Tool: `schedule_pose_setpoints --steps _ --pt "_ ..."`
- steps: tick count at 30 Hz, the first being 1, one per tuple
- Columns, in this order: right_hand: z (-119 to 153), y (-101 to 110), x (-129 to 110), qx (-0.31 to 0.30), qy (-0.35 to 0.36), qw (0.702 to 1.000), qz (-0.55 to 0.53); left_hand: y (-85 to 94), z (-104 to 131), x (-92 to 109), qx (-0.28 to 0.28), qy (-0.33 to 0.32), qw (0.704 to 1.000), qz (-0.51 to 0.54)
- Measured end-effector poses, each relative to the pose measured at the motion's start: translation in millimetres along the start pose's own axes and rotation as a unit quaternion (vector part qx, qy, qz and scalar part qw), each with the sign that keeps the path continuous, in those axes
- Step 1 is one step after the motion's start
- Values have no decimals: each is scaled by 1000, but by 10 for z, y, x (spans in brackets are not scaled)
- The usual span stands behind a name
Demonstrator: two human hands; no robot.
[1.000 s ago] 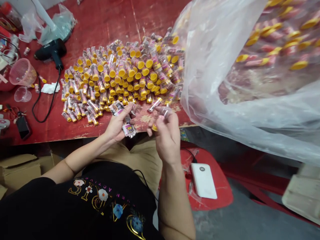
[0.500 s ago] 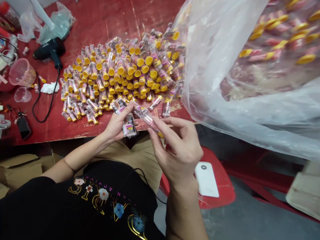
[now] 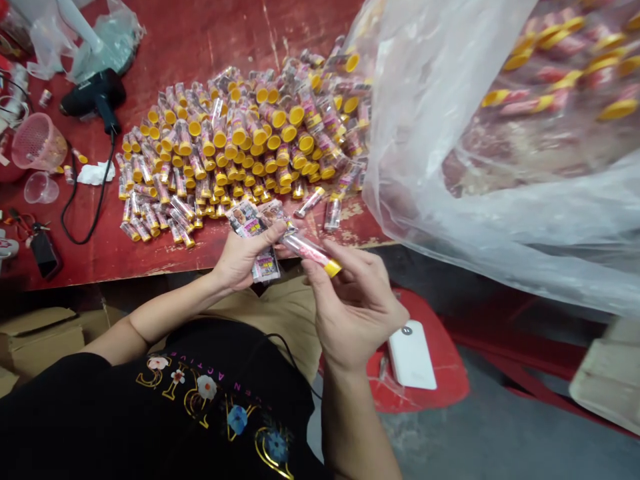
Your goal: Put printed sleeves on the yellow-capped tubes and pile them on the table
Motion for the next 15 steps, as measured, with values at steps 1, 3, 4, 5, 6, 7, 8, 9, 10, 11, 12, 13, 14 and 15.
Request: schedule_pose_setpoints --steps 1,3,4,5,6,7,8,9,10,11,12,13,14,15 --pt "6 -13 22 6 -7 1000 -23 -7 9 -10 -8 4 1000 -3" --pt "31 -25 51 19 15 1000 -1 -28 34 -20 -24 10 1000 -11" --pt "54 -20 62 32 35 998 34 -41 46 -22 -31 14 999 -14" --pt "83 -11 71 49 55 995 70 -54 57 -24 -33 18 999 -17" --pt "115 -1 82 65 70 991 96 -61 65 -26 -31 24 999 -19" --pt "145 6 96 74 74 989 105 -63 69 -28 -23 29 999 -22" --pt "167 4 112 66 67 991 97 -58 67 -31 -13 33 999 -26" --pt "180 -11 127 43 52 995 74 -45 61 -32 1 32 999 -31" --pt "186 -36 135 9 34 998 46 -29 52 -31 15 26 999 -37" --pt "188 -66 133 -23 18 999 21 -11 42 -29 25 17 999 -43" --pt "185 -94 123 -45 8 999 2 4 32 -30 32 9 998 -49" --pt "177 -113 105 -50 7 999 -10 14 25 -37 32 6 998 -54" --pt "164 -121 88 -38 13 999 -15 17 20 -50 26 9 998 -57" --pt "147 -121 78 -16 19 1000 -17 15 18 -65 16 17 998 -60"
Point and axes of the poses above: each hand's wrist, its own z-axis away from the middle knuckle, its own y-axis out of the back of the hand, x = y × z, the point moved 4 cm from there along -z, towards the middle knuckle, and after that the axes turned 9 degrees about -x, right-handed, at the moved point
